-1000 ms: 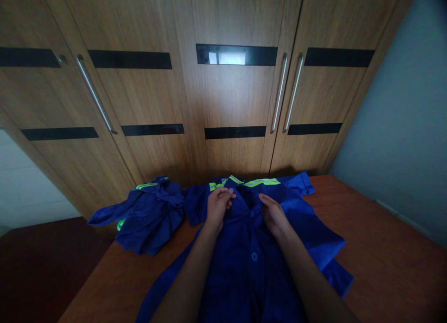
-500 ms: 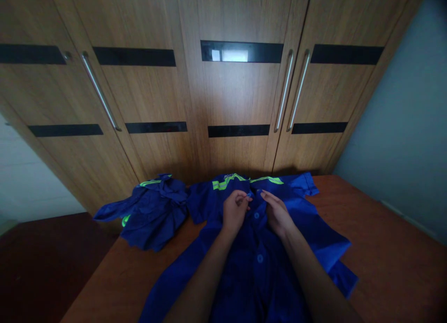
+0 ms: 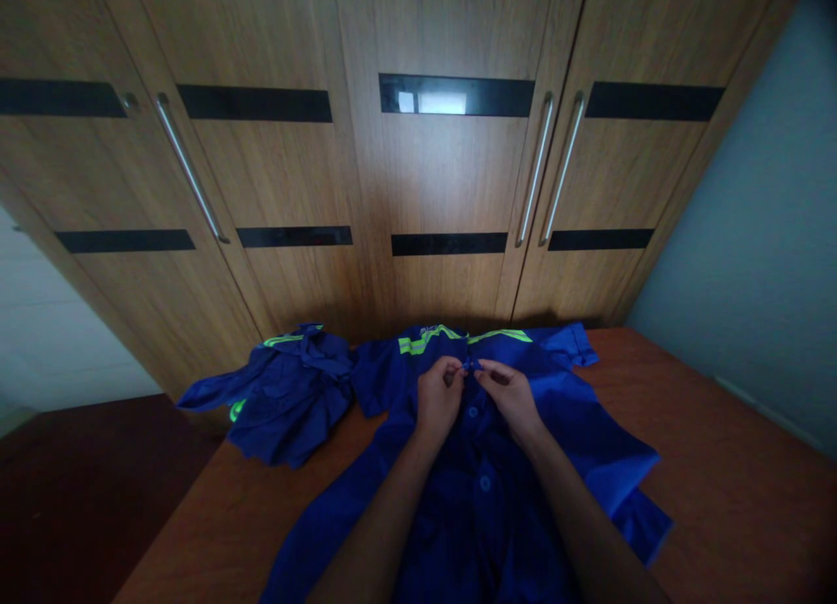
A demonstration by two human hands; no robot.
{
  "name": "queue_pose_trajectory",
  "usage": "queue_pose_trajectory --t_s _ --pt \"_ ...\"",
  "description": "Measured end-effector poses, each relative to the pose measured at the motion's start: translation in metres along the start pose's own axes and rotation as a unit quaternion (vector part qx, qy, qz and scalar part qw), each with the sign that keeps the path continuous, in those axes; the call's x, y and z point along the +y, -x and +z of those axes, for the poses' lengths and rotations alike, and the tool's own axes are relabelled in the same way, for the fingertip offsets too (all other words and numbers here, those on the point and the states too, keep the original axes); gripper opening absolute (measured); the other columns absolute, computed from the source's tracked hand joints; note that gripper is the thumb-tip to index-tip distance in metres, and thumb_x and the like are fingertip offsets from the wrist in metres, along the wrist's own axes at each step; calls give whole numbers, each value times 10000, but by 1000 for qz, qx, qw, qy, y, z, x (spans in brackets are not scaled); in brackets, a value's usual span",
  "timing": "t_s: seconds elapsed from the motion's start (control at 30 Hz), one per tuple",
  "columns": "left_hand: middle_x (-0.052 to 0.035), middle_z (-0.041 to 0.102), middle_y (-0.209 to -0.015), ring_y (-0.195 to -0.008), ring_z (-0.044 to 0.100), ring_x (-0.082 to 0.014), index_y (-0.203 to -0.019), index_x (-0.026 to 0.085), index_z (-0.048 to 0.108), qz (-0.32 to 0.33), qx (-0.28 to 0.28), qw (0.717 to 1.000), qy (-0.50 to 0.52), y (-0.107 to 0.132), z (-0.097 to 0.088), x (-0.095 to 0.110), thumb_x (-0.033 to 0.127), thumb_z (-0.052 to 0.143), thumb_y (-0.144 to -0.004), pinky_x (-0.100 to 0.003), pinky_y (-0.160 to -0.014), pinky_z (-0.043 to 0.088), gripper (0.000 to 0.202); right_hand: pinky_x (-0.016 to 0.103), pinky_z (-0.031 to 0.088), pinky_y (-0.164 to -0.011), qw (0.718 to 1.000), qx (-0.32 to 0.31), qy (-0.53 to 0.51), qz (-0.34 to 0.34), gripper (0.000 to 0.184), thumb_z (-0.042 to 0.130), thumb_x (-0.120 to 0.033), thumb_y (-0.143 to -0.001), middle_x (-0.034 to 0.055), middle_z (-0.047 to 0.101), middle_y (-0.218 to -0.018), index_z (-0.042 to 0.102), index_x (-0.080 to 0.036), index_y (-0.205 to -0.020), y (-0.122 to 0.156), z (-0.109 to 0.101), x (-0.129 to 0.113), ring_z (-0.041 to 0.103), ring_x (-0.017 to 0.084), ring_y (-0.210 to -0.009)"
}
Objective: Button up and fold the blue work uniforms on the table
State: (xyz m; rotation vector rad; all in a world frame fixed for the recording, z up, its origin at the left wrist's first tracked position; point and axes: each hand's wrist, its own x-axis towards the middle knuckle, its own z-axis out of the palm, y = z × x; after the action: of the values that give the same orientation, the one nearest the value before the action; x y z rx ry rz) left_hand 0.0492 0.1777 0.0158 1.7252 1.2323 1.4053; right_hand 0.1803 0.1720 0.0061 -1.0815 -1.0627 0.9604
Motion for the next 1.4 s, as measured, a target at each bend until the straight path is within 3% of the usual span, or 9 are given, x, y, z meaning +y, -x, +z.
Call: queue_pose_trajectory --t_s 0.17,0.4,0.53,0.7,0.9,1.07,1.23,1.4 --pt "5 673 -750 -705 643 -135 -811 207 610 27 -3 996 -82 2 -3 1 166 511 -825 -219 -669 466 108 221 369 -503 998 -47 29 -18 381 729 -436 -608 -72 493 -551 654 -172 -871 0 0 4 451 85 -512" --pt "-24 666 -807 -781 624 -161 -843 221 614 84 -61 963 -248 10 -5 6 130 446 -853 -245 -721 434 191 181 239 -410 992 -112 29 48 399 708 -381 -598 -126 426 -477 556 -172 -902 2 2 5 345 49 -401" --pt "-13 675 -796 -778 632 -159 -831 225 621 60 -70 974 -209 8 -6 4 116 474 -832 -243 -714 435 183 177 228 -378 990 -119 73 24 366 673 -373 -627 -138 425 -437 534 -185 -909 3 4 8 350 58 -357" --pt "-7 687 -755 -733 650 -148 -809 206 622 31 -47 987 -152 4 -7 -4 79 504 -786 -230 -675 457 175 214 361 -451 977 -145 151 -35 351 572 -417 -753 -74 575 -497 532 -190 -1018 6 4 11 523 119 -435" --pt "-6 693 -767 -722 661 -132 -809 200 618 16 -30 993 -116 5 -4 -6 125 510 -801 -219 -666 477 132 235 404 -505 963 -107 228 -92 339 384 -422 -873 -48 552 -452 602 -190 -990 5 -1 8 546 144 -441" --pt "11 682 -722 -651 652 -126 -897 199 604 -4 -38 999 -22 8 -3 3 156 519 -795 -208 -601 475 139 239 397 -559 913 -95 383 -106 260 425 -344 -875 -32 618 -544 598 -232 -1034 7 -2 2 601 158 -521" --pt "3 668 -690 -633 628 -128 -785 184 621 -21 -39 999 21 8 -3 7 263 578 -788 -213 -598 458 90 245 349 -575 837 -62 533 -107 199 482 -300 -877 -15 696 -695 589 -275 -1042 12 0 -5 658 184 -695" --pt "15 637 -622 -594 590 -123 -706 176 629 -71 -30 993 91 5 0 -2 268 654 -706 -207 -565 423 95 242 310 -538 808 -61 578 -99 158 513 -293 -869 -18 697 -685 591 -271 -1005 15 2 -11 660 179 -671"
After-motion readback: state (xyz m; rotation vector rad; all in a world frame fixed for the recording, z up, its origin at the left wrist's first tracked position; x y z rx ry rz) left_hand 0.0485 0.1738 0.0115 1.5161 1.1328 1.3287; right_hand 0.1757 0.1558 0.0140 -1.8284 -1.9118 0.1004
